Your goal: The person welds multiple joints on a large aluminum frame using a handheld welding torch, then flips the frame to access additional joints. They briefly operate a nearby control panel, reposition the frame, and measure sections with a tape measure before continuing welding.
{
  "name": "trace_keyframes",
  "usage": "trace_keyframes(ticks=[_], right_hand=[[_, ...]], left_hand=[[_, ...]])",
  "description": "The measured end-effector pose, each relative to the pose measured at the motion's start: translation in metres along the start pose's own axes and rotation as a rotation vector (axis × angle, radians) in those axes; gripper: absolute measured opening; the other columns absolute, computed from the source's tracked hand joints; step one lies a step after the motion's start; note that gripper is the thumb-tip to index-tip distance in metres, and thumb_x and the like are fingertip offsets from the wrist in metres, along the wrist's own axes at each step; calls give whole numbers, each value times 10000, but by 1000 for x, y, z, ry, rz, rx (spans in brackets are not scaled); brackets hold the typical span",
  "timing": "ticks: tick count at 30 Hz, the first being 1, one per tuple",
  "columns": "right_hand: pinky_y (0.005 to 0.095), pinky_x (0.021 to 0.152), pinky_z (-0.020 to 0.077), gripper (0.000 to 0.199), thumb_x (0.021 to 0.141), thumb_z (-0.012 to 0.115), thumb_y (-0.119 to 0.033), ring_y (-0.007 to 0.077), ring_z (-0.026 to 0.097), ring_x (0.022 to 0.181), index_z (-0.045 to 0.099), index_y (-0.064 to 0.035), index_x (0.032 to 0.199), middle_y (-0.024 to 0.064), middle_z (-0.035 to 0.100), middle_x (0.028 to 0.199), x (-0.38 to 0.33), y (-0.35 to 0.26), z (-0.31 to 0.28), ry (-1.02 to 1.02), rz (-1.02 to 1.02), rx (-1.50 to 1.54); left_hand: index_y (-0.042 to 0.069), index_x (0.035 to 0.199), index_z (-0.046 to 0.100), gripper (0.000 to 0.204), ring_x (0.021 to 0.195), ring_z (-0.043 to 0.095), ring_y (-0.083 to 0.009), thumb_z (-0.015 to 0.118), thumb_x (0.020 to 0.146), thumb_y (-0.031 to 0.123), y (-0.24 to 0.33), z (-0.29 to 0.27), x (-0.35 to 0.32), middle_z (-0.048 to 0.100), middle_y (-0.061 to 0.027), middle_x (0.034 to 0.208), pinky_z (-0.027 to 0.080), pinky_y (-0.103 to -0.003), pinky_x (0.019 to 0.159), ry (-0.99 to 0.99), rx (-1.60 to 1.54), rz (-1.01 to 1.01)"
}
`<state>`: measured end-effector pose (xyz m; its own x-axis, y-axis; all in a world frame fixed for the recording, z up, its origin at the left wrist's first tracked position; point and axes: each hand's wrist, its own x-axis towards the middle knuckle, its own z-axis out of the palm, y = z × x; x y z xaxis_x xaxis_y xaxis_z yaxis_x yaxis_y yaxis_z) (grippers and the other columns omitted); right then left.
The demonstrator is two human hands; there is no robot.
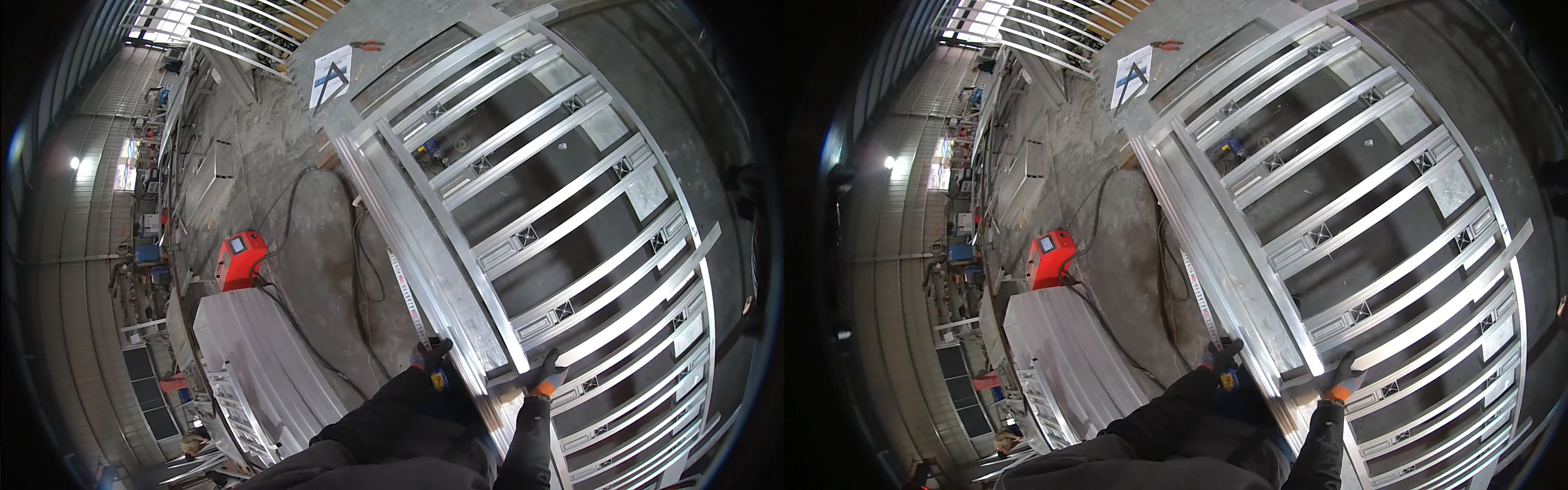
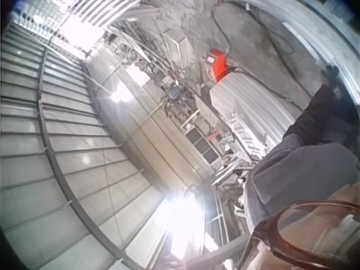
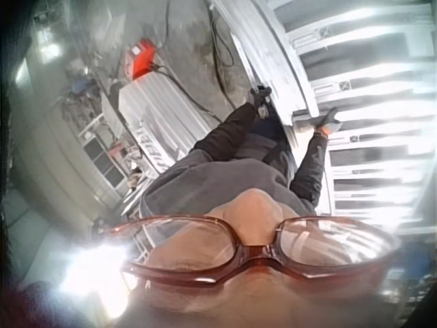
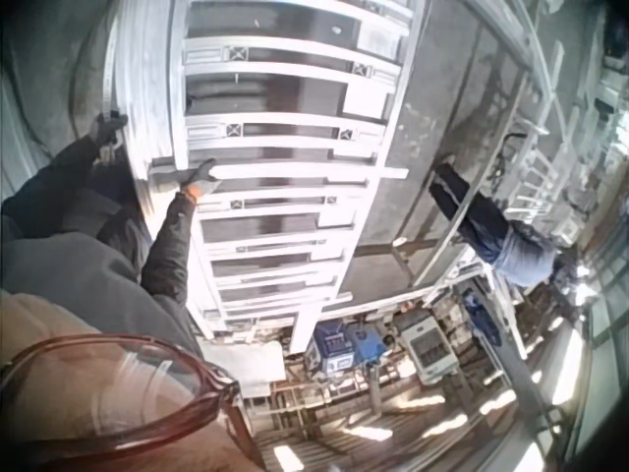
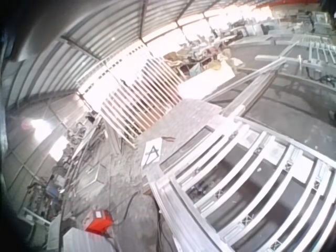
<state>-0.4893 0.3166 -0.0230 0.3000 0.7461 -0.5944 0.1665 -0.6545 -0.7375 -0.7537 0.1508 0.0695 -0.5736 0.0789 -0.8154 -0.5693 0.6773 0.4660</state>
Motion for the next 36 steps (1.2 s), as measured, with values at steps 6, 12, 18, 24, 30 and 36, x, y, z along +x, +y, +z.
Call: trace_keyframes(ticks=[6, 12, 18, 24, 30, 36], right_hand=[[371, 902, 504, 569, 938, 731, -336, 263, 642, 1029, 586, 66, 1313, 157, 684, 1200, 4, 3, 1, -7, -25, -59], [376, 886, 501, 651, 930, 731, -397, 257, 628, 1025, 554, 78, 1338, 192, 659, 1239, 11, 13, -3, 16, -8, -80], [417, 855, 506, 756, 912, 723, -526, 256, 584, 992, 569, 115, 1282, 188, 648, 1194, 17, 22, -11, 47, 78, -236], [453, 824, 510, 767, 954, 648, -546, 288, 583, 948, 558, 173, 1206, 232, 651, 1114, 6, 7, -9, 99, 161, -508], [440, 867, 500, 620, 934, 711, -493, 294, 587, 932, 539, 87, 1071, 220, 641, 1063, -2, -7, -8, 207, 121, -630], [417, 883, 498, 747, 962, 637, -501, 313, 621, 1010, 528, 163, 1286, 223, 658, 1199, 0, -11, -14, 62, 247, -507]], left_hand=[[69, 1047, 689, 403, 620, 594, -149, 859, 802, 340, -16, -9, 20, 660, -24, 808, 495, -336, 544, -73, -118, 33], [134, 1093, 626, 265, 525, 577, -195, 722, 930, 320, 43, -72, 88, 611, -57, 717, 460, -368, 439, 131, -250, 41], [45, 1090, 604, 318, 576, 628, -185, 608, 1006, 352, 179, -113, 139, 695, -82, 876, 508, -344, 504, 207, -247, 349], [66, 1265, 583, 429, 881, 680, -317, 499, 1021, 409, 352, -192, 284, 699, -181, 1069, 536, -437, 723, 371, 57, 610], [50, 1341, 578, 488, 1094, 652, -427, 436, 1029, 398, 517, -236, 444, 671, -264, 1183, 514, -505, 892, 607, 424, 816], [75, 1281, 618, 405, 1119, 647, -427, 445, 1035, 345, 597, -225, 565, 682, -241, 1191, 532, -508, 927, 715, 579, 1056]])
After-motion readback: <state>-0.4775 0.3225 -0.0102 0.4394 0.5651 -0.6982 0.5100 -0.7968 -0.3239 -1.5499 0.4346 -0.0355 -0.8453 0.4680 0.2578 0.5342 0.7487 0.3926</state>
